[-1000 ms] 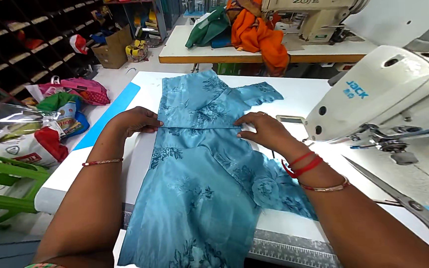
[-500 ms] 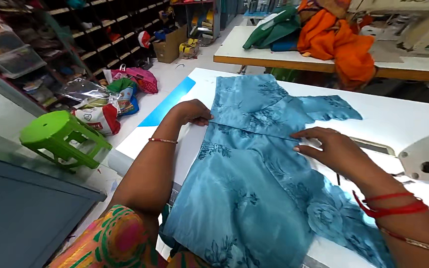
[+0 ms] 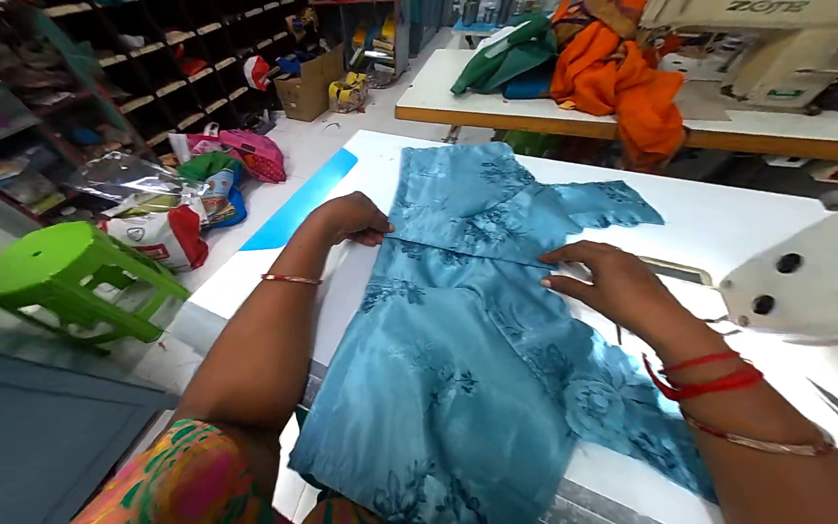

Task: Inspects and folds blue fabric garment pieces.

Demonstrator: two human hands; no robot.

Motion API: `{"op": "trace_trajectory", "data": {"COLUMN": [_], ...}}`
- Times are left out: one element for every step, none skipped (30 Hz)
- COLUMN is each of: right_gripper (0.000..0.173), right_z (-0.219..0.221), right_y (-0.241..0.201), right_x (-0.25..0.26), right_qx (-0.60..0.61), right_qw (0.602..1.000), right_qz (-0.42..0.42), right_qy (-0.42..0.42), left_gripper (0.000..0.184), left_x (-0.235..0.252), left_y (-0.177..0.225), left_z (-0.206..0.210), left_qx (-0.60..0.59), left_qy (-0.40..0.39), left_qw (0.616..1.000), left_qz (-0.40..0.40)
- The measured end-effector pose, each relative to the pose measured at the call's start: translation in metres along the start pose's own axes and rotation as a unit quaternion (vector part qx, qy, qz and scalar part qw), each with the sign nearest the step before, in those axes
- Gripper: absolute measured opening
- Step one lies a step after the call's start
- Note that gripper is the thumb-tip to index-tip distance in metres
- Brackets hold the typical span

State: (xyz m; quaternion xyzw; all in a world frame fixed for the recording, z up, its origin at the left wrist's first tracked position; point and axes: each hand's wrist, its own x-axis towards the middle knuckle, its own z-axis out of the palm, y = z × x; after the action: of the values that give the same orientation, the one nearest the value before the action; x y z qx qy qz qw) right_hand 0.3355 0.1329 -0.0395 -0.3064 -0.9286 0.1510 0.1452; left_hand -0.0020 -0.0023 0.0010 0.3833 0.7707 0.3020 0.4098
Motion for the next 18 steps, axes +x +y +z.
{"op": "trace_trajectory", "data": {"right_gripper": [0.030, 0.030, 0.030, 0.030, 0.030, 0.030, 0.030, 0.030, 0.029, 0.029, 0.030, 0.030, 0.030, 0.030, 0.030, 0.030, 0.031, 0.032], "right_z": [-0.0004, -0.0007, -0.0002, 0.0003, 0.0003, 0.0000, -0.0005, -0.0011, -0.0018, -0.0025, -0.0028, -0.0028, -0.0026, -0.0024, -0.0023, -0.0024, -0.0028, -0.0031], "right_y": [-0.0003, -0.0012, -0.0006, -0.0007, -0.0016, -0.0021, -0.0026, -0.0034, -0.0045, -0.0056, -0.0062, -0.0063, -0.0061, -0.0058, -0.0056, -0.0057, -0.0062, -0.0068], "right_x": [-0.0016, -0.0030, -0.0029, -0.0028, -0.0027, -0.0027, -0.0028, -0.0031, -0.0033, -0.0033, -0.0032, -0.0031, -0.0031, -0.0029, -0.0028, -0.0028, -0.0028, -0.0028], "right_qx": [0.002, 0.005, 0.003, 0.002, 0.002, 0.003, 0.003, 0.005, 0.008, 0.012, 0.014, 0.013, 0.011, 0.010, 0.008, 0.007, 0.005, 0.003], "right_qw": [1.000, 1.000, 1.000, 1.000, 1.000, 1.000, 1.000, 1.000, 1.000, 1.000, 1.000, 1.000, 1.000, 1.000, 1.000, 1.000, 1.000, 1.000], "right_qz": [0.000, 0.000, 0.003, 0.003, 0.003, 0.001, 0.001, 0.002, 0.005, 0.010, 0.012, 0.011, 0.007, 0.005, 0.004, 0.004, 0.006, 0.007], "right_qy": [0.001, 0.001, -0.001, -0.001, 0.000, 0.000, -0.002, -0.003, -0.005, -0.008, -0.009, -0.009, -0.007, -0.008, -0.008, -0.009, -0.012, -0.015], "left_gripper": [0.016, 0.016, 0.016, 0.016, 0.015, 0.015, 0.015, 0.015, 0.015, 0.015, 0.015, 0.014, 0.014, 0.014, 0.014, 0.014, 0.015, 0.016], "left_x": [0.0000, 0.0003, 0.0005, 0.0004, 0.0005, 0.0005, 0.0007, 0.0010, 0.0008, 0.0003, -0.0002, -0.0005, -0.0003, 0.0002, 0.0008, 0.0017, 0.0023, 0.0025], "left_y": [0.0011, 0.0017, 0.0019, 0.0024, 0.0022, 0.0021, 0.0020, 0.0016, 0.0013, 0.0015, 0.0017, 0.0018, 0.0018, 0.0017, 0.0017, 0.0013, 0.0007, 0.0002], "left_z": [0.0015, 0.0024, 0.0029, 0.0033, 0.0031, 0.0029, 0.0026, 0.0020, 0.0017, 0.0014, 0.0013, 0.0010, 0.0006, 0.0003, 0.0001, 0.0000, -0.0002, -0.0003], "left_qx": [0.003, 0.003, 0.002, 0.001, 0.002, 0.002, 0.001, 0.000, 0.000, -0.002, -0.003, -0.005, -0.007, -0.008, -0.009, -0.011, -0.011, -0.012], "left_qy": [0.000, 0.000, 0.003, 0.005, 0.008, 0.010, 0.009, 0.007, 0.004, 0.001, 0.001, 0.001, 0.001, 0.000, -0.002, -0.002, -0.002, -0.002], "left_qw": [1.000, 1.000, 1.000, 1.000, 1.000, 1.000, 1.000, 1.000, 1.000, 1.000, 1.000, 1.000, 1.000, 1.000, 1.000, 1.000, 1.000, 1.000], "left_qz": [0.003, 0.006, 0.007, 0.006, 0.006, 0.006, 0.006, 0.007, 0.008, 0.011, 0.011, 0.010, 0.008, 0.005, 0.003, 0.002, 0.003, 0.005]}}
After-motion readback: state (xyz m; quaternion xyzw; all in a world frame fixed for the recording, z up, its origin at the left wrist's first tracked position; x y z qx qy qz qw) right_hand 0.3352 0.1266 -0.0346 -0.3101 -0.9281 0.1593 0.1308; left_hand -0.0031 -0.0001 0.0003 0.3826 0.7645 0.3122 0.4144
